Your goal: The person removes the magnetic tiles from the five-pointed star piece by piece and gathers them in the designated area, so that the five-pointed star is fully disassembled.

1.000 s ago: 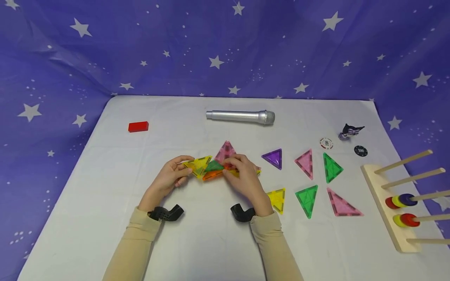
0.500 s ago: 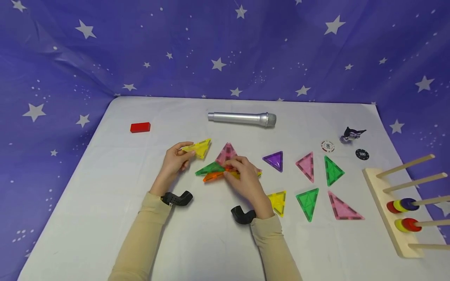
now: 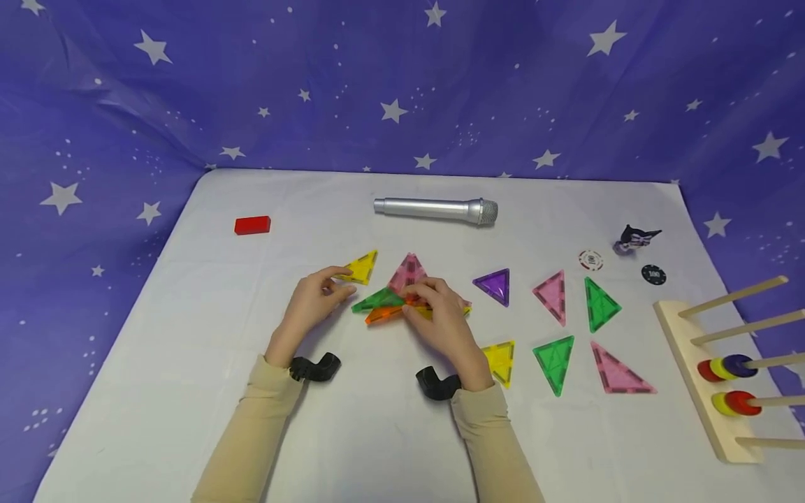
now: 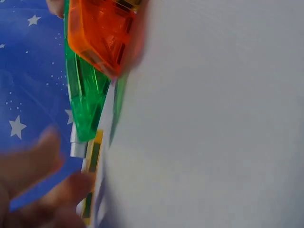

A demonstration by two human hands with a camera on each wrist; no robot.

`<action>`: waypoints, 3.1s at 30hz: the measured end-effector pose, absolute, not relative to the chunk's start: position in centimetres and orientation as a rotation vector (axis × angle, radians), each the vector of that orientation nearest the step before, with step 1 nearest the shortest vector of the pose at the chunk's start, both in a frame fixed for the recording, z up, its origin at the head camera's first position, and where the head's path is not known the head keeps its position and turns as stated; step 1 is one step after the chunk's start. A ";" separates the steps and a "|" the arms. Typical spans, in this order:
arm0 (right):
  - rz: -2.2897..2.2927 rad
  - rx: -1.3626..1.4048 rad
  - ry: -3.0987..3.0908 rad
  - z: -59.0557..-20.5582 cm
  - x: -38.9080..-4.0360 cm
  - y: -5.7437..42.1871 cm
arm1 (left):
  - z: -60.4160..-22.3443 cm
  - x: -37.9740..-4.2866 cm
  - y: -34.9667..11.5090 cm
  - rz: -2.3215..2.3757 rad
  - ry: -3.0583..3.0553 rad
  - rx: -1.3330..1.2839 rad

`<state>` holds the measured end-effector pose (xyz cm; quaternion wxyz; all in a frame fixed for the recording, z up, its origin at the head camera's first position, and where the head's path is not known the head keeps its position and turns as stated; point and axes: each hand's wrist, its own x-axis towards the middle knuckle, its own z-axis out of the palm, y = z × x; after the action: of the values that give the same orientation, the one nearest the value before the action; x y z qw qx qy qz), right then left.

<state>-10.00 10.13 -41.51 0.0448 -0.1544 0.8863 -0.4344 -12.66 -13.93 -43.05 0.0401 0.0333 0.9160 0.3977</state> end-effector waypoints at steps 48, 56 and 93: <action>-1.388 -0.535 2.681 -42.2 -10.4 10.5 | -44.6 -12.8 -15.0 1.822 1.777 0.183; -1.385 -0.539 2.703 -42.1 -10.3 10.2 | -44.7 -12.7 -15.0 1.843 1.755 0.209; -1.367 -0.472 2.723 -42.4 -10.2 9.9 | -44.5 -12.8 -15.0 1.795 1.699 0.179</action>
<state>-10.22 9.92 -42.37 0.0290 -0.1532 0.8828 -0.4431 -12.84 -15.00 -44.50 0.3259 0.0682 0.6481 0.6849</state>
